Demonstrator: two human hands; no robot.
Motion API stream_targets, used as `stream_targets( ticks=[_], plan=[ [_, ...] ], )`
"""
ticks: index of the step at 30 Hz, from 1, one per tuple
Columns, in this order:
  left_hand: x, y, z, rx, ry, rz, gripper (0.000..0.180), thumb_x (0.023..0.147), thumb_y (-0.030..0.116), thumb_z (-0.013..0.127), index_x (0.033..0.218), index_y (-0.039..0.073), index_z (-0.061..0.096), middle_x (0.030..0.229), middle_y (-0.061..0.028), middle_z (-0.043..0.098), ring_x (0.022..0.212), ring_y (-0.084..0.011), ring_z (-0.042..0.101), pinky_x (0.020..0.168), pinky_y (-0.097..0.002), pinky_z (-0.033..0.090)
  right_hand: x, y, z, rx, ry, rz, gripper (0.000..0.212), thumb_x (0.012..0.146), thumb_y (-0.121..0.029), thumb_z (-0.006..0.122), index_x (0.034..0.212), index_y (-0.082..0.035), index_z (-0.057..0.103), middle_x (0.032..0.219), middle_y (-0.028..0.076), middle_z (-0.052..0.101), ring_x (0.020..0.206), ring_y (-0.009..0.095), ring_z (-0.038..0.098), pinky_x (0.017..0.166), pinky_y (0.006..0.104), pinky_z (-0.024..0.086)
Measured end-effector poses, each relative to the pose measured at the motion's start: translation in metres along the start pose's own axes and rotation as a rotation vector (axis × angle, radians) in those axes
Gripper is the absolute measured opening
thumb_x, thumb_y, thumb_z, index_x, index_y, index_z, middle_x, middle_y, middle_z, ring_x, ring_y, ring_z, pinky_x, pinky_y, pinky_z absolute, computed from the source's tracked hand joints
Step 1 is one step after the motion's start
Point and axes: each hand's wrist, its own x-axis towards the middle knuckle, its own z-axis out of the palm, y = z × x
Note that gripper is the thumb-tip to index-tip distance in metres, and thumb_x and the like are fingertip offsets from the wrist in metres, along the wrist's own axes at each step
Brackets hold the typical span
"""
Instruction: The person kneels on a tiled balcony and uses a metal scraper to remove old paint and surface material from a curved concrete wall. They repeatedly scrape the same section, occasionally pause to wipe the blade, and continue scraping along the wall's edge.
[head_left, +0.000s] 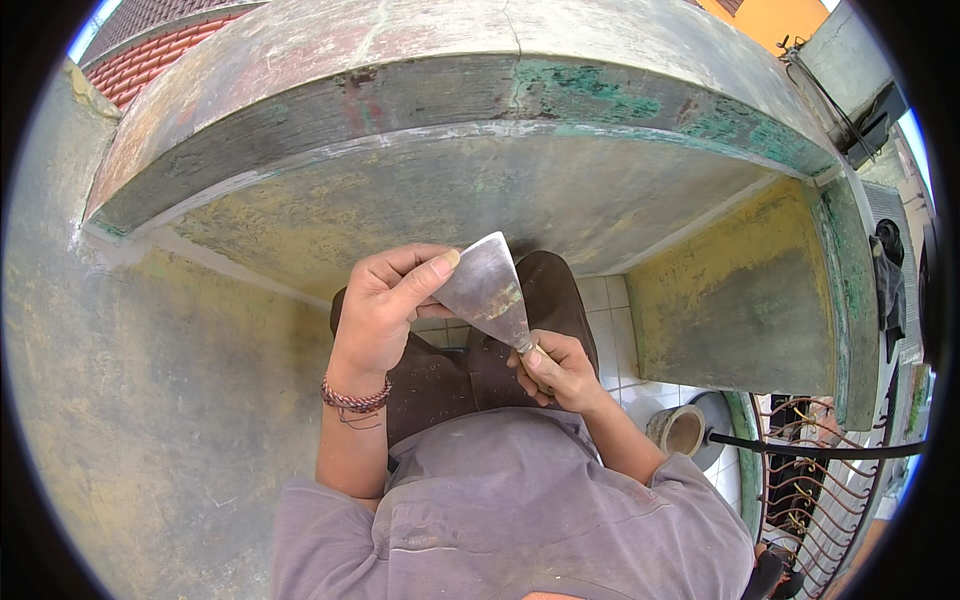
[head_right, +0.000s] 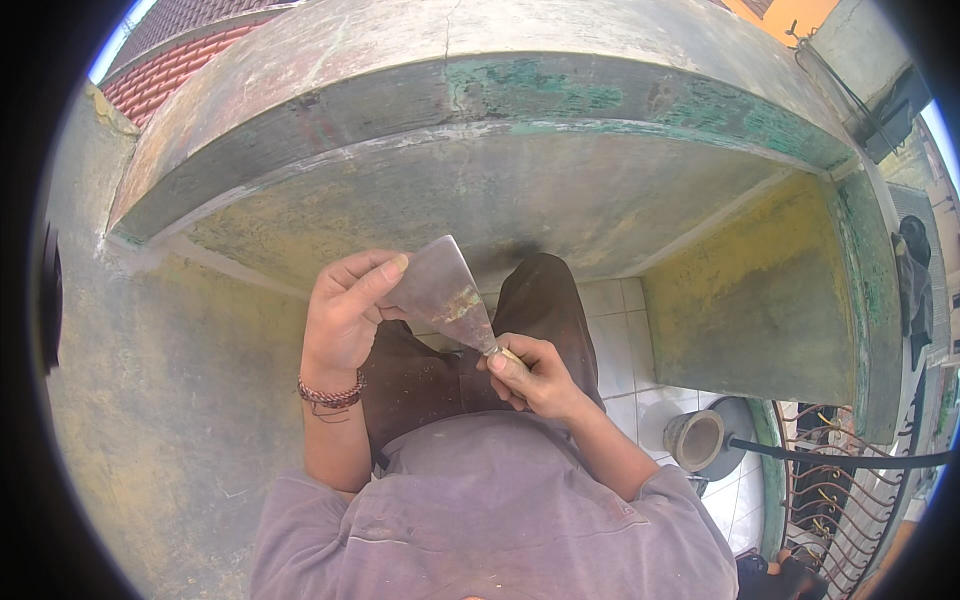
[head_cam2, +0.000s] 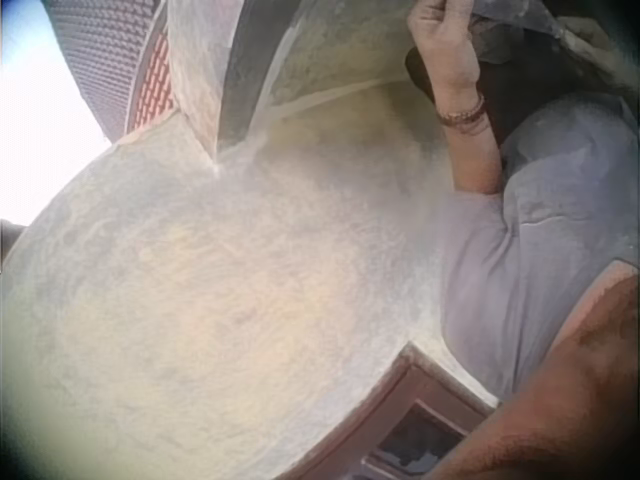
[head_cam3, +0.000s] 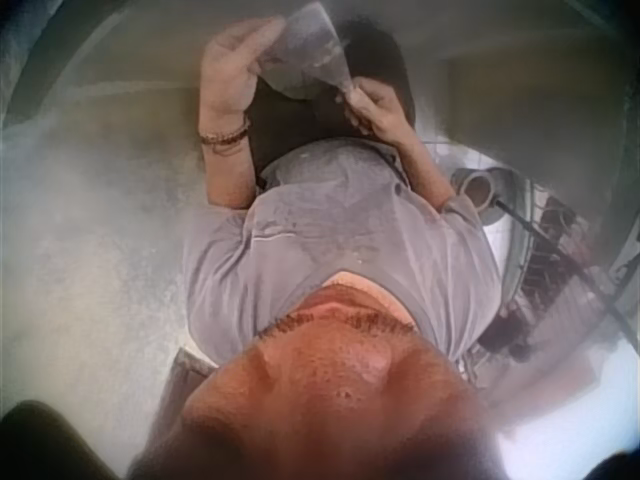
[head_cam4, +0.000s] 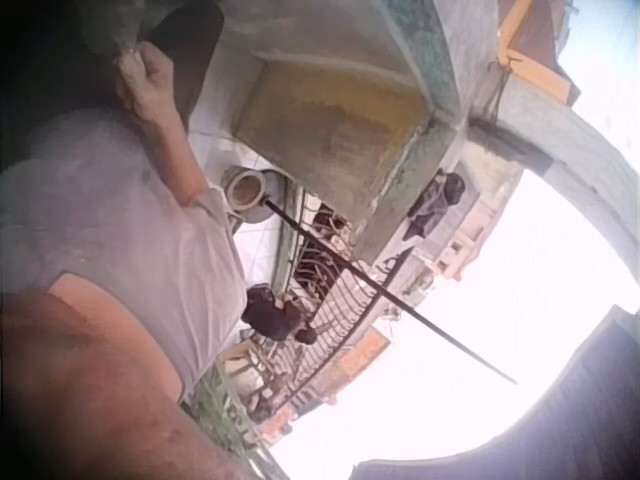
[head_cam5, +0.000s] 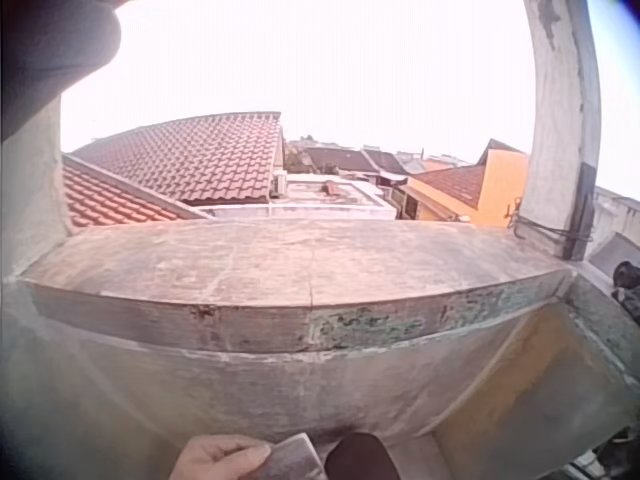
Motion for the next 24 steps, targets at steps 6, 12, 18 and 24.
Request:
stream_targets(
  ticks=[6, 12, 18, 24],
  plan=[
    [0.000, -0.001, 0.000, -0.076, -0.026, 0.007, 0.034, 0.100, 0.021, 0.055, 0.111, -0.009, 0.065, 0.098, -0.0174, 0.071, 0.087, -0.0241, 0.071, 0.078, -0.0400, 0.061, 0.004, 0.002, 0.010, -0.048, 0.111, -0.160, 0.037, 0.091, -0.036, 0.070, 0.098, -0.001, 0.061, 0.067, 0.001, 0.055, 0.051, 0.007, 0.050, 0.046, 0.0229, 0.040],
    [0.001, 0.001, 0.004, -0.087, -0.131, 0.081, 0.052, 0.101, 0.035, 0.047, 0.119, -0.013, 0.058, 0.103, -0.0229, 0.069, 0.095, -0.0297, 0.070, 0.083, -0.0428, 0.057, -0.007, 0.003, -0.003, 0.010, 0.071, -0.171, 0.035, 0.086, -0.027, 0.077, 0.103, 0.000, 0.063, 0.074, 0.003, 0.059, 0.061, 0.010, 0.057, 0.050, 0.0240, 0.044],
    [0.006, -0.034, 0.020, -0.304, -0.127, 0.169, 0.043, 0.095, 0.019, 0.064, 0.128, -0.007, 0.054, 0.106, -0.0135, 0.070, 0.094, -0.0183, 0.067, 0.082, -0.0291, 0.052, -0.003, 0.010, -0.006, 0.285, -0.195, -0.080, 0.050, 0.102, -0.043, 0.043, 0.107, 0.004, 0.060, 0.071, 0.010, 0.060, 0.054, 0.012, 0.052, 0.048, 0.0248, 0.042],
    [0.004, -0.039, 0.025, -0.287, -0.006, 0.109, 0.038, 0.086, 0.000, 0.072, 0.122, -0.006, 0.060, 0.105, -0.0122, 0.071, 0.089, -0.0110, 0.067, 0.076, -0.0226, 0.053, -0.001, 0.020, 0.000, 0.516, -0.300, -0.025, 0.046, 0.105, -0.039, 0.037, 0.106, 0.003, 0.056, 0.066, 0.010, 0.056, 0.049, 0.013, 0.048, 0.043, 0.0257, 0.041]
  ],
)
